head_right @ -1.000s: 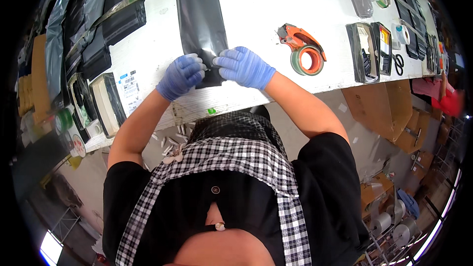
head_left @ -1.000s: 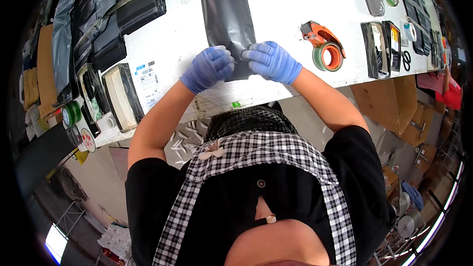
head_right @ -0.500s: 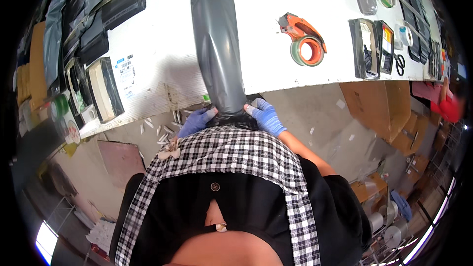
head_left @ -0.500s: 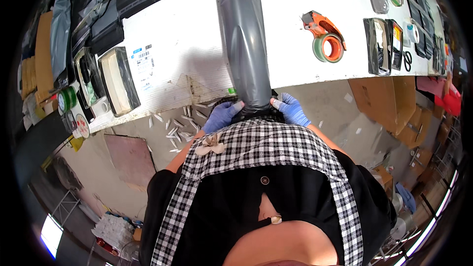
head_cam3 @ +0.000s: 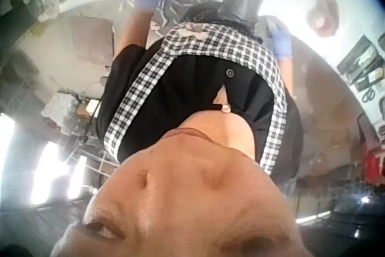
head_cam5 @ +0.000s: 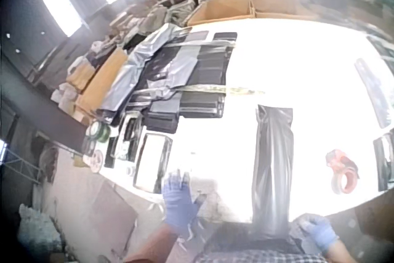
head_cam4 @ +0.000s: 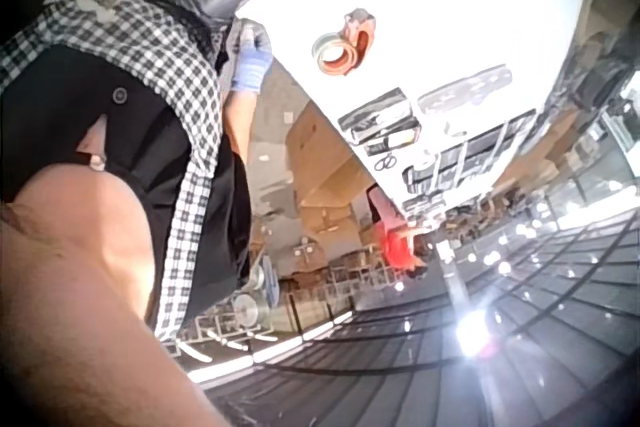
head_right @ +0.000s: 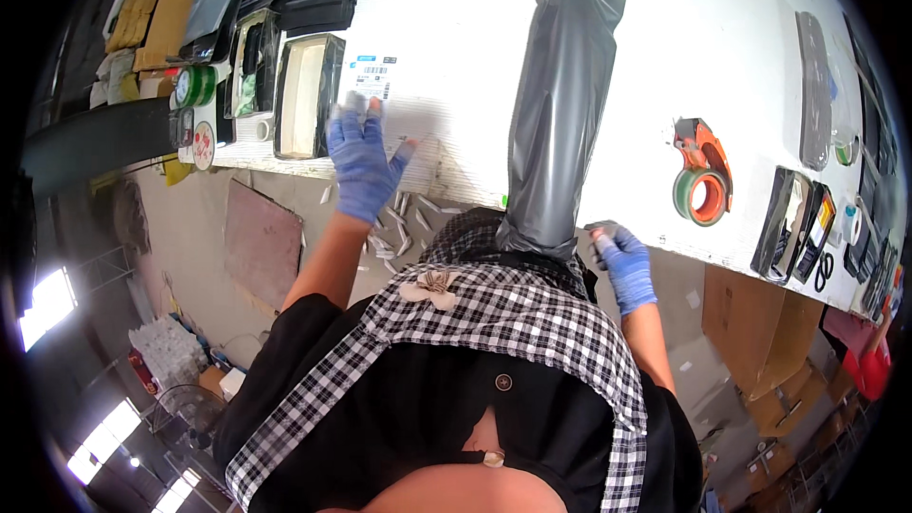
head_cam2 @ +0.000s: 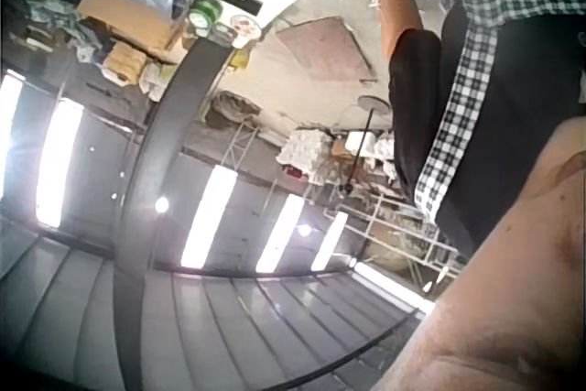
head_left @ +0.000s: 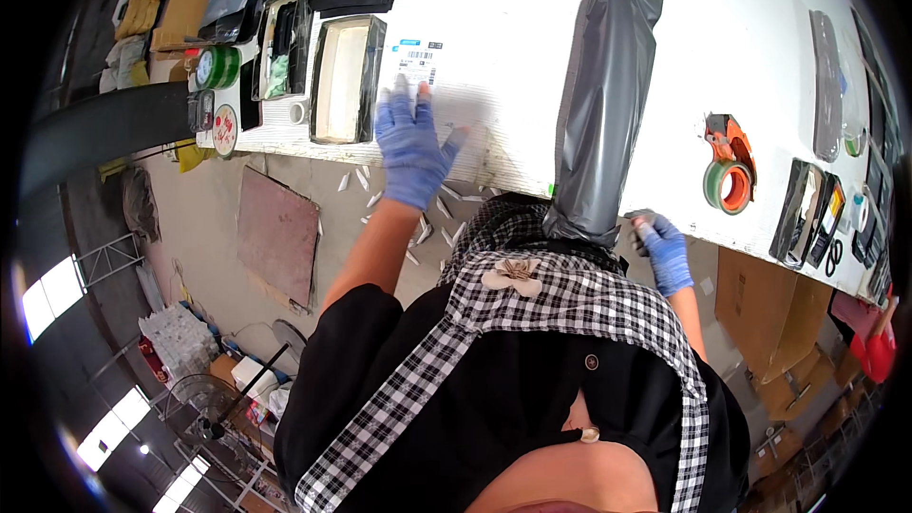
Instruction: The person places cylindrical items wrapped in bubble wrap into black plastic mailers, seals them, and affixes shipping labels. The person uses a tape dispenser to seal the mailers and handles multiple items in sequence.
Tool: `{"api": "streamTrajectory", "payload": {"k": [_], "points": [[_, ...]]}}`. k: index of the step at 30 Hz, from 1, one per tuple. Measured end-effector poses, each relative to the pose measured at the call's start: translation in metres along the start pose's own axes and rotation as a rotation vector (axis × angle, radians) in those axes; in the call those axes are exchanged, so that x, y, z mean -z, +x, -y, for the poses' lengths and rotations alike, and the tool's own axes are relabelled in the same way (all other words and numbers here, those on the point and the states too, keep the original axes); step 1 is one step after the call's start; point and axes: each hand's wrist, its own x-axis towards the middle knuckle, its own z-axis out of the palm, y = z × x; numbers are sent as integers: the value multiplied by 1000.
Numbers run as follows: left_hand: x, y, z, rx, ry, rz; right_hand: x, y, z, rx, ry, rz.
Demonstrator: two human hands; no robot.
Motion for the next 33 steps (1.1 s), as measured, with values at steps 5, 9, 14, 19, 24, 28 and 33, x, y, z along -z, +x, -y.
{"api": "streamTrajectory", "payload": {"k": [5, 9, 14, 19, 24, 28, 33], "points": [[-31, -41, -21, -239, 67, 57, 3, 0, 38, 236, 26, -128], [-54, -66, -23, -476, -167, -62, -9, -4, 50, 373, 23, -88], [-26, -60, -25, -444, -320, -158, -47, -29, 85, 409, -151, 223], [-11, -34, -41, -433, -178, -182, -89, -31, 96, 506, -389, 394], [-29, -60, -7, -519, -201, -15, -81, -25, 77, 476, -361, 400], [12, -56, -44, -430, -322, -277, -84, -27, 85, 239, -267, 506], [14, -37, -93, -679, -375, -430, -113, -22, 105, 210, 359, 369]]}}
